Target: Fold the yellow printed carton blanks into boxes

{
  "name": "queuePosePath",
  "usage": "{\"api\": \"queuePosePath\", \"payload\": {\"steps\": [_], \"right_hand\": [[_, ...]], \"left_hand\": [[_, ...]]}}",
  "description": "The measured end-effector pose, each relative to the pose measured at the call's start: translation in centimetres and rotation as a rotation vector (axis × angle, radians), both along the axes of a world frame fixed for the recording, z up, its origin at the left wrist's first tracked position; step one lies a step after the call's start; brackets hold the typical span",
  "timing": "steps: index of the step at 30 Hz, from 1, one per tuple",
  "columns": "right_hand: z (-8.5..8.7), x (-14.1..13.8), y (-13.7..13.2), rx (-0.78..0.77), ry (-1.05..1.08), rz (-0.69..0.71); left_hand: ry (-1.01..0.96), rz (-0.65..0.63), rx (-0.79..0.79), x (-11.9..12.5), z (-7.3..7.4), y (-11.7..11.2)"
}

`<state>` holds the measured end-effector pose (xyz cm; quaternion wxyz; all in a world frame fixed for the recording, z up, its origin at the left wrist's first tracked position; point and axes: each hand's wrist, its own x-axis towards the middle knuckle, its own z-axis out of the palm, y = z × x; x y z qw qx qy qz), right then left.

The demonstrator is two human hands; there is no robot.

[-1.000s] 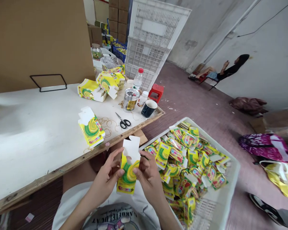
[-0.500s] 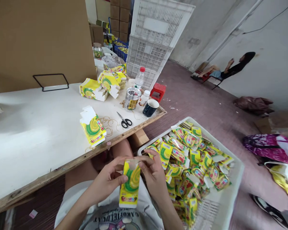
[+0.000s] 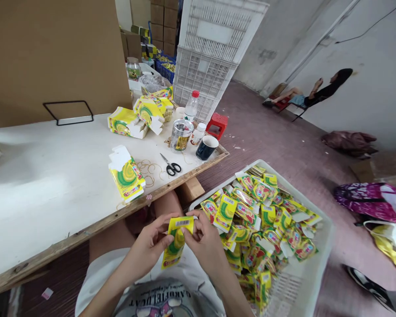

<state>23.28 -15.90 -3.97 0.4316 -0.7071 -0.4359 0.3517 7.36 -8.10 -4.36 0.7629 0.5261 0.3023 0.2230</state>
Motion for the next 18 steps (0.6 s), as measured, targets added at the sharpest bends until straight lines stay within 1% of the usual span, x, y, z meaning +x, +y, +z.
{"api": "queuePosePath", "payload": {"steps": [2,5,9,11,14,16,17,18], "right_hand": [[0.1,-0.2,0.0,-0.013,-0.028,0.021],[0.1,-0.2,0.0,-0.034,-0.062,0.044],[-0.1,0.1,-0.1,-0.041,-0.087,0.025],[-0.2,0.4,-0.1,-0.004,-0.063,0.037],[-0.2,0.8,0.0,0.098,-0.032,0.063],[0.1,1.3,-0.3,0.131,0.009,0.038],[0.3,1.8,-0.5,0.125,0.026,0.017],[0.6,2.6,-0.9,0.108,0.014,-0.011]], "left_hand": [[-0.009,0.014,-0.034,0.0,0.1,0.0],[-0.024,0.022,-0.044,0.2,0.2,0.0],[-0.025,0.032,-0.031,0.4,0.1,0.1],[-0.023,0.051,-0.047,0.5,-0.1,0.2],[-0.005,0.071,-0.074,0.8,-0.5,-0.1],[0.013,0.053,-0.035,1.2,-0.8,-0.5],[0.023,0.044,0.026,1.3,-0.8,-0.6],[0.040,0.047,0.131,1.4,-0.9,-0.6]]}}
